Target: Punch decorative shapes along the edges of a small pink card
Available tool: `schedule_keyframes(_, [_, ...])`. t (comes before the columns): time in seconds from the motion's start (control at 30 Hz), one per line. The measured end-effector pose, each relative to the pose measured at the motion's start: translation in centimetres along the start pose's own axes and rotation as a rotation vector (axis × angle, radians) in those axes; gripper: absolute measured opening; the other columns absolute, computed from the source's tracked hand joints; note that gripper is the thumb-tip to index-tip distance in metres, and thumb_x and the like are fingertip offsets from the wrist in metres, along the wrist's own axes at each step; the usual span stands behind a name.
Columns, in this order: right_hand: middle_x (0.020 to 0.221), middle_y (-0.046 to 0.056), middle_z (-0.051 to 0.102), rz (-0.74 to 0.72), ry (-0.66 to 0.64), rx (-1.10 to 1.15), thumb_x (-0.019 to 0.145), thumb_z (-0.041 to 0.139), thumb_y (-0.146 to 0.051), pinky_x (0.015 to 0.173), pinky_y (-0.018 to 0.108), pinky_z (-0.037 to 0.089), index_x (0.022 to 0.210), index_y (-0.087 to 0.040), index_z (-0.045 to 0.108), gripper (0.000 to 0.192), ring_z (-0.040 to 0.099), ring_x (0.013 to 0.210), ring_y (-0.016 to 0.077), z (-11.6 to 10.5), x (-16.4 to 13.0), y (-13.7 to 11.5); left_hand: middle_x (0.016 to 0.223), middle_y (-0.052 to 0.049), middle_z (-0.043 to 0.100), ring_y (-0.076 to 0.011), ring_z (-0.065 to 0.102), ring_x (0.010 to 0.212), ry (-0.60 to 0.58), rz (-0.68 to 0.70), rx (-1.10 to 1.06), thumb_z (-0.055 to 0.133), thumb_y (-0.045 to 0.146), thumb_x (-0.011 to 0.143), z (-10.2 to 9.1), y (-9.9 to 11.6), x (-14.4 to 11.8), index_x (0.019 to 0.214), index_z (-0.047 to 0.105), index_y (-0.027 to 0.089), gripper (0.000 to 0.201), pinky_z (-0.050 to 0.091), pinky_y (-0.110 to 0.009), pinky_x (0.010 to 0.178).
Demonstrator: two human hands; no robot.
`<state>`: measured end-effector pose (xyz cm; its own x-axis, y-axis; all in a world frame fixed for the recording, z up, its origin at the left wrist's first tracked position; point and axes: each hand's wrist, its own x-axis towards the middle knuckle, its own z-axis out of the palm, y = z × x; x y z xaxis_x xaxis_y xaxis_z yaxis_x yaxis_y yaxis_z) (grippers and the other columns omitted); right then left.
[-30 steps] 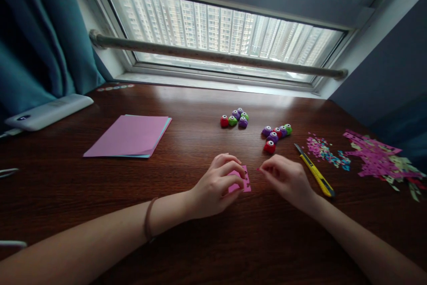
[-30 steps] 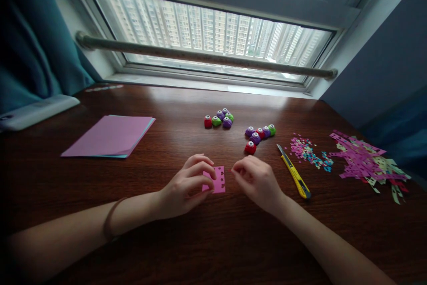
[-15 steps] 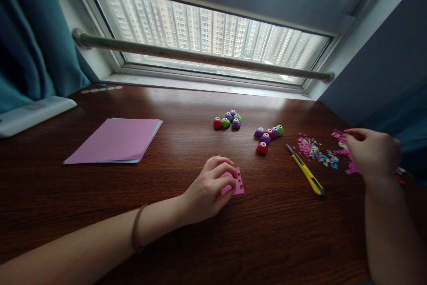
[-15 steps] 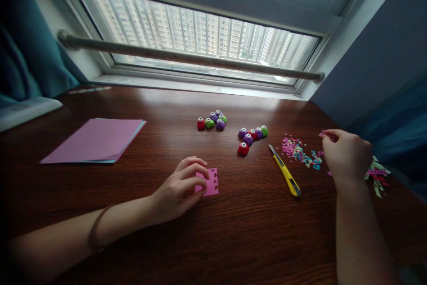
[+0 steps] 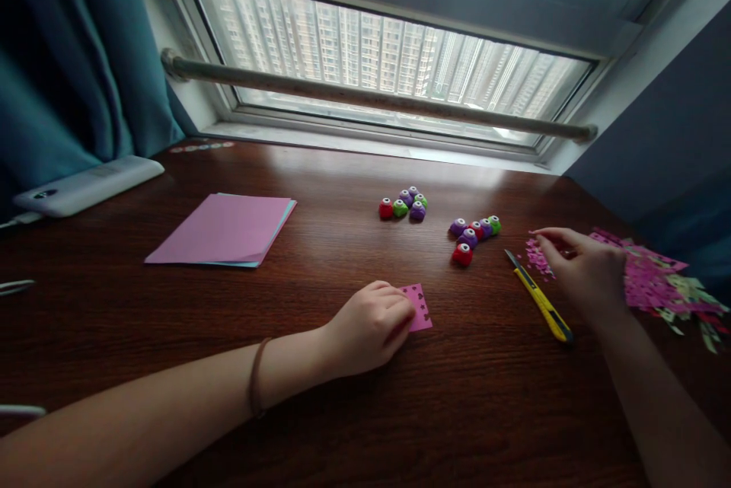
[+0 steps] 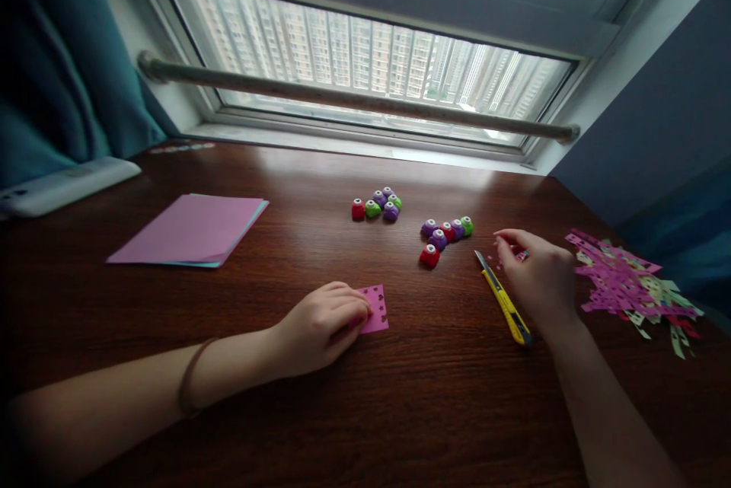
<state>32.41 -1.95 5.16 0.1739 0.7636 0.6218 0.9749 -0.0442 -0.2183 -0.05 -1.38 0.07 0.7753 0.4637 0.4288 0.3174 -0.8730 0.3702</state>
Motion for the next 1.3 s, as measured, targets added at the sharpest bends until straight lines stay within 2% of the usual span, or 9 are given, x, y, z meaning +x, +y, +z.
schedule_keyframes(0.2, [0.078, 0.002, 0.067, -0.231, -0.084, 0.088, 0.079, 0.058, -0.025, 0.062, 0.028, 0.045, 0.087, -0.018, 0.067, 0.013, 0.061, 0.065, 0.0166, 1.9, -1.7, -2.1, 0.088, -0.005, 0.065, -0.0168, 0.059, 0.085, -0.023, 0.028, 0.135, 0.041, 0.019, 0.087, 0.0, 0.3, -0.2, 0.079, 0.055, 0.014, 0.017, 0.04, -0.033, 0.076])
schedule_keyframes(0.47, [0.074, 0.003, 0.062, -0.371, -0.203, 0.21, 0.083, 0.055, -0.022, 0.064, 0.029, 0.044, 0.088, -0.016, 0.063, 0.011, 0.057, 0.067, 0.0156, 2.3, -3.0, -4.1, 0.09, -0.008, 0.064, -0.02, 0.057, 0.088, -0.037, 0.056, 0.295, 0.041, 0.02, 0.087, 0.2, 0.6, -0.3, 0.08, 0.059, 0.013, 0.021, 0.043, -0.036, 0.077])
schedule_keyframes(0.6, [0.088, 0.003, 0.063, -0.43, -0.326, 0.334, 0.086, 0.051, -0.019, 0.074, 0.03, 0.045, 0.093, -0.017, 0.061, 0.013, 0.056, 0.08, 0.0159, 2.7, -3.6, -5.0, 0.094, -0.009, 0.063, -0.0216, 0.056, 0.09, -0.028, 0.073, 0.362, 0.041, 0.021, 0.087, 0.2, 0.7, -0.3, 0.087, 0.061, 0.011, 0.022, 0.044, -0.038, 0.077])
schedule_keyframes(0.7, [0.099, 0.004, 0.062, -0.447, -0.396, 0.385, 0.087, 0.049, -0.018, 0.082, 0.031, 0.045, 0.101, -0.018, 0.059, 0.017, 0.055, 0.092, 0.0162, 3.4, -4.0, -5.4, 0.093, -0.008, 0.063, -0.0212, 0.057, 0.087, 0.015, 0.114, 0.403, 0.043, 0.02, 0.087, 0.2, 1.0, -0.3, 0.091, 0.061, 0.011, 0.021, 0.045, -0.037, 0.074])
schedule_keyframes(0.9, [0.111, 0.008, 0.057, -0.409, -0.447, 0.371, 0.088, 0.047, -0.02, 0.093, 0.033, 0.043, 0.108, -0.017, 0.058, 0.023, 0.051, 0.104, 0.0179, 4.5, -4.4, -5.3, 0.093, -0.009, 0.065, -0.0156, 0.059, 0.068, 0.041, 0.198, 0.468, 0.044, 0.02, 0.086, 0.5, 1.2, -0.8, 0.092, 0.061, 0.01, 0.021, 0.044, -0.03, 0.053])
schedule_keyframes(1.1, [0.115, 0.008, 0.055, -0.371, -0.472, 0.346, 0.088, 0.047, -0.021, 0.096, 0.034, 0.042, 0.111, -0.017, 0.056, 0.025, 0.049, 0.107, 0.0184, 4.8, -4.4, -4.9, 0.102, -0.012, 0.065, -0.0133, 0.059, 0.055, -0.011, 0.141, 0.511, 0.041, 0.024, 0.087, 0.7, 1.2, -0.8, 0.099, 0.061, 0.008, 0.028, 0.044, -0.028, 0.043])
schedule_keyframes(1.3, [0.115, 0.008, 0.054, -0.377, -0.48, 0.341, 0.088, 0.046, -0.02, 0.097, 0.034, 0.041, 0.113, -0.016, 0.054, 0.026, 0.047, 0.109, 0.0185, 4.8, -4.5, -5.1, 0.104, -0.012, 0.065, -0.0145, 0.06, 0.055, -0.033, 0.132, 0.512, 0.04, 0.027, 0.088, 0.7, 1.2, -0.8, 0.099, 0.062, 0.008, 0.031, 0.045, -0.029, 0.042])
